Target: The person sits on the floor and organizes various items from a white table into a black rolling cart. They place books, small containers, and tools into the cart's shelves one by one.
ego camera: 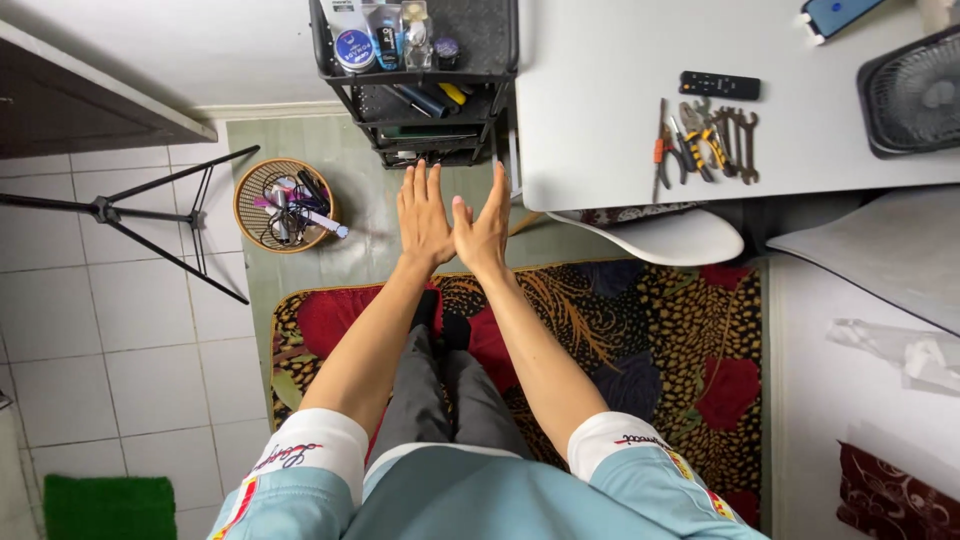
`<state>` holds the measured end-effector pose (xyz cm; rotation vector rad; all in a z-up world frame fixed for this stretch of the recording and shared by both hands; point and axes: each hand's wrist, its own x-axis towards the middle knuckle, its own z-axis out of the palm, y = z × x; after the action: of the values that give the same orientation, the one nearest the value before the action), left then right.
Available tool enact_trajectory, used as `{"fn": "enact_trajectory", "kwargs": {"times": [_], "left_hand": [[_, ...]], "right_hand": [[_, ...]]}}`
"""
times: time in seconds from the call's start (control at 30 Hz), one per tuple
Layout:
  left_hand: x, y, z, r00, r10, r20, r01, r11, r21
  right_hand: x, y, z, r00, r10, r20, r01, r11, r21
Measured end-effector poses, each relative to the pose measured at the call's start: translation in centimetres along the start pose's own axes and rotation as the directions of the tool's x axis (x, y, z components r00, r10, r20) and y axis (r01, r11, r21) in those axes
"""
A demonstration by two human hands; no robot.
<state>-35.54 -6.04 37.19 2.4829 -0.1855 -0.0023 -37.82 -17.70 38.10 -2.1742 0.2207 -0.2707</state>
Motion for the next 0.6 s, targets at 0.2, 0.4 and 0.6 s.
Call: {"fn": "enact_trajectory", "kwargs": {"times": [0.2,0.4,0.6], "left_hand": [[-1.3,6.6,0.1,0.999,0.016,0.052,-0.009,0.992,-0.124],[-0.8,11.2,1.8,0.989,0.075,0.128,-0.049,0.981,-0.190],[0.8,15.0,3.2,0.963,0.153,0.221,-0.111,0.975,-0.194]], "right_hand": [[-0.7,-1.1,-6.7,0.993,0.069,-0.091,-0.074,0.996,-0.049],[-0.9,-0.3,-11.2,0.970,0.159,-0.186,-0.184,0.975,-0.125],[-0.2,1.5,-14.8,0.939,0.232,-0.253,-0.275,0.950,-0.150]]}}
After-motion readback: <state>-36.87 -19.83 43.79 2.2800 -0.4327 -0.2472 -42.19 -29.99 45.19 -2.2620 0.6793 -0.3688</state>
